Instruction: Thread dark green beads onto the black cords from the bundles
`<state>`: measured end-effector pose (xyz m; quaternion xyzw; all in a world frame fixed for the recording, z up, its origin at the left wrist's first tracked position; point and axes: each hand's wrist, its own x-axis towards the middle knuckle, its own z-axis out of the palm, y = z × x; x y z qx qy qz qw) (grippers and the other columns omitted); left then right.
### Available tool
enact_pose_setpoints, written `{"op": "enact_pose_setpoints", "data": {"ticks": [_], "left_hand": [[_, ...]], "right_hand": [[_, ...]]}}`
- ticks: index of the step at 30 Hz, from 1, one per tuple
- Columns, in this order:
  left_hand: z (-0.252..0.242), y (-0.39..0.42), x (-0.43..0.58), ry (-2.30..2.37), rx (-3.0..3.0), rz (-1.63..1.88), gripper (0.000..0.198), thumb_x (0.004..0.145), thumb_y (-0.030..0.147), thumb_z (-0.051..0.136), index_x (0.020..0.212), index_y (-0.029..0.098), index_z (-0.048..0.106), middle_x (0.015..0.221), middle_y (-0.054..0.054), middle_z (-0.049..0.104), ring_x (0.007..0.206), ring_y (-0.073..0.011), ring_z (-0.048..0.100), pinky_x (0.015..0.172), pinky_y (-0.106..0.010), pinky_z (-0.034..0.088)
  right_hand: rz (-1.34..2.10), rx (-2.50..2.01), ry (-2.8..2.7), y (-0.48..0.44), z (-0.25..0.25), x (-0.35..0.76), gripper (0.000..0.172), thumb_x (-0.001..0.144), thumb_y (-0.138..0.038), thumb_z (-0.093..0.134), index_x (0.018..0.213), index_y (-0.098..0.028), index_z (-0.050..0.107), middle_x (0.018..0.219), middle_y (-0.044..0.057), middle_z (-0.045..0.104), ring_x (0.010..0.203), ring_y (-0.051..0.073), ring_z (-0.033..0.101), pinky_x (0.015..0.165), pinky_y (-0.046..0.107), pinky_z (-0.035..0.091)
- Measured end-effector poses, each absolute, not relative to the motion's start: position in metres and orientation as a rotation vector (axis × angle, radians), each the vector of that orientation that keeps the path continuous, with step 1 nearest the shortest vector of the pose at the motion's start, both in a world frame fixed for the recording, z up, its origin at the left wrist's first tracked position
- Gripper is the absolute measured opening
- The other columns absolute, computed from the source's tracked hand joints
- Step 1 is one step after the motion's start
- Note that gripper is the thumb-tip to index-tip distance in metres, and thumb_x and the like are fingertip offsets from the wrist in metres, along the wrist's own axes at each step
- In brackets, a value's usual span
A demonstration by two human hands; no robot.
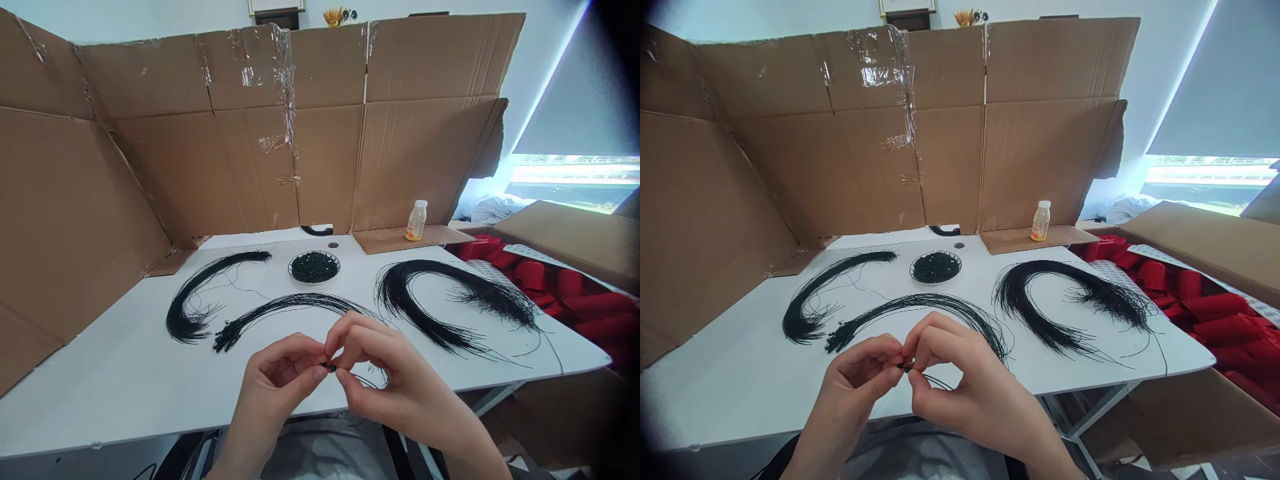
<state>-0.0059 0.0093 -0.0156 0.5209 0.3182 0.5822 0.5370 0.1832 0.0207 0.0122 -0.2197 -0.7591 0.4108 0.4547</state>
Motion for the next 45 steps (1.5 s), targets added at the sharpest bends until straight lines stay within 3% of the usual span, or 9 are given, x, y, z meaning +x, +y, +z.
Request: {"op": "enact_pose_setpoints", "data": {"ticks": [7,20,26,32,40,45], "left_hand": [[-0.015,0.0096,-0.0051,0.75,1.253,1.387,0.013,0.079,0.018,0.087,0.086,0.03,0.085,0.079,0.003,0.075,0.074,-0.0079,0.066,0.068,-0.011,0.053],[-0.0158,0.0083,-0.0057,0.786,1.207,1.365,0.008,0.078,0.026,0.088,0.084,0.029,0.084,0.082,0.002,0.078,0.077,-0.0102,0.067,0.07,-0.013,0.054],[-0.0126,0.0062,-0.0038,0.804,1.184,1.387,0.008,0.076,0.025,0.089,0.082,0.028,0.084,0.079,0.002,0.076,0.075,-0.0099,0.065,0.068,-0.013,0.052],[-0.0119,0.0034,-0.0018,0.945,1.105,1.521,0.012,0.07,0.021,0.092,0.077,0.027,0.084,0.077,0.001,0.074,0.073,-0.0118,0.064,0.067,-0.016,0.053],[-0.0119,0.0051,0.0005,0.903,1.243,1.51,0.009,0.078,0.023,0.086,0.084,0.029,0.085,0.08,-0.001,0.077,0.079,-0.0149,0.067,0.07,-0.019,0.056],[-0.0115,0.0022,-0.0019,1.005,1.155,1.545,0.022,0.075,0.027,0.089,0.096,0.03,0.084,0.089,-0.001,0.077,0.079,-0.0143,0.065,0.072,-0.019,0.054]], "right_hand": [[1.029,-0.555,-1.837,0.023,0.0109,0.1798,0.029,0.08,0.004,0.056,0.077,-0.023,0.048,0.099,-0.001,0.062,0.089,0.016,0.059,0.076,0.027,0.048],[0.904,-0.541,-1.97,0.0198,0.0135,0.1869,0.026,0.086,0.003,0.062,0.084,-0.022,0.056,0.106,-0.002,0.06,0.095,0.013,0.059,0.083,0.024,0.048],[1.015,-0.533,-1.87,0.0205,0.012,0.1829,0.027,0.087,0.003,0.061,0.082,-0.023,0.054,0.101,-0.002,0.061,0.09,0.012,0.06,0.078,0.022,0.051],[0.944,-0.619,-1.843,0.0243,0.0117,0.1846,0.016,0.097,-0.015,0.068,0.083,-0.022,0.065,0.087,-0.001,0.058,0.081,0.013,0.057,0.07,0.024,0.049],[0.939,-0.846,-1.793,0.022,0.006,0.1812,0.015,0.089,-0.02,0.079,0.094,-0.027,0.066,0.076,-0.005,0.061,0.071,0.013,0.056,0.054,0.02,0.043],[0.964,-0.813,-1.773,0.0229,0.0067,0.1821,0.015,0.089,-0.021,0.079,0.088,-0.026,0.065,0.079,-0.005,0.064,0.073,0.012,0.057,0.056,0.019,0.044]]}}
